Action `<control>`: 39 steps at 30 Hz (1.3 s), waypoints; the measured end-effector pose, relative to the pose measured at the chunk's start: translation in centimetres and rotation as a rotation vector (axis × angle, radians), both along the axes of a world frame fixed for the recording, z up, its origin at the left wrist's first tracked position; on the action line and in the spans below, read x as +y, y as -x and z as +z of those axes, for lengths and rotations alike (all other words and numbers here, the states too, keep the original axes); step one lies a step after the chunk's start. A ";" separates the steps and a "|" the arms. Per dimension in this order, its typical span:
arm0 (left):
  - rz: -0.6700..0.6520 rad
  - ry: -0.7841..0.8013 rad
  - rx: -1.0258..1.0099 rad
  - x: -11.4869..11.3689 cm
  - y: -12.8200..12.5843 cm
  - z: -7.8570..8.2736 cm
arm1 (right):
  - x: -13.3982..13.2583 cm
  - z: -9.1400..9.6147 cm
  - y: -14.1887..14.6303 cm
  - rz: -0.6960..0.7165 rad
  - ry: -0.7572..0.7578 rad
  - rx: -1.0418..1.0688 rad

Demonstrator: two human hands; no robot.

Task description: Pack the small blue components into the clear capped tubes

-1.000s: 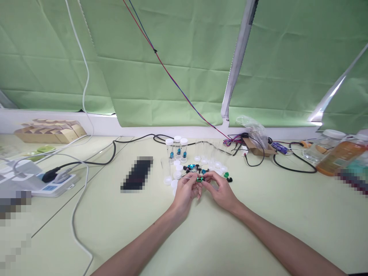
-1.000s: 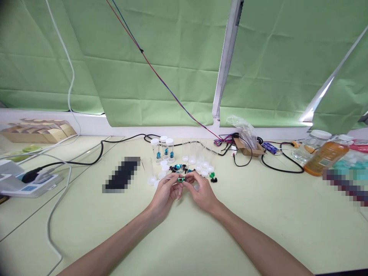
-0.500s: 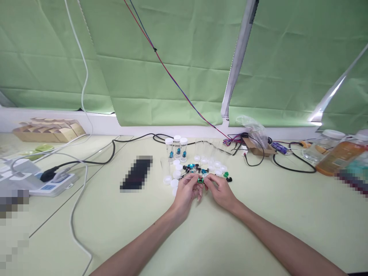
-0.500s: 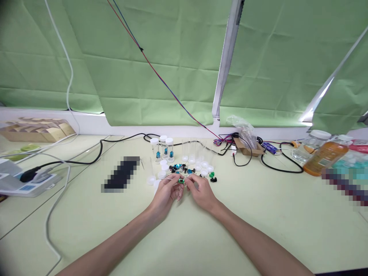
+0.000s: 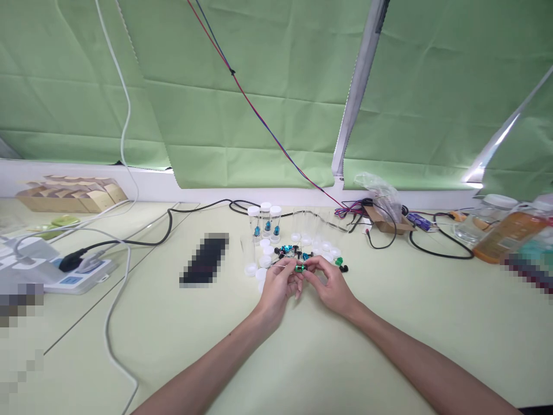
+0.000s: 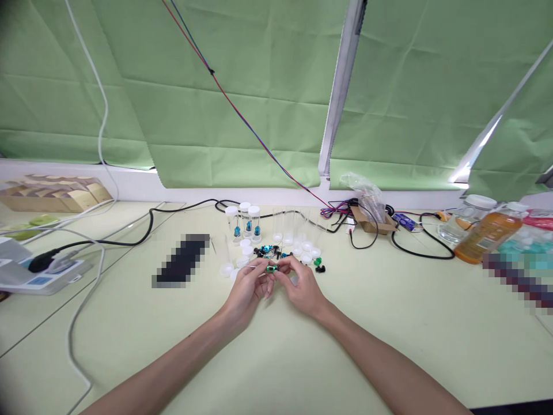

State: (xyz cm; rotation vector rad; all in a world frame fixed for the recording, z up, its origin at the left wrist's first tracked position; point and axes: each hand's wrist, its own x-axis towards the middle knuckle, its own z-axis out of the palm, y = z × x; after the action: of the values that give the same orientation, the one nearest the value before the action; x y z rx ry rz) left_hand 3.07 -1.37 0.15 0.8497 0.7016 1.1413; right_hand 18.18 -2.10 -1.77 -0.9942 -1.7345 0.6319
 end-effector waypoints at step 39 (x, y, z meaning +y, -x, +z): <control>-0.036 -0.007 0.020 0.1 0.1 0.0 | -0.1 0.4 0.1 -0.013 0.028 -0.040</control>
State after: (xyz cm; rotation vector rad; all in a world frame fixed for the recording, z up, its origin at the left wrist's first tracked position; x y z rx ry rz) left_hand 2.95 -1.23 0.16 0.8774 0.6960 1.1051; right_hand 18.05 -2.22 -1.33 -1.0430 -1.7574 0.6328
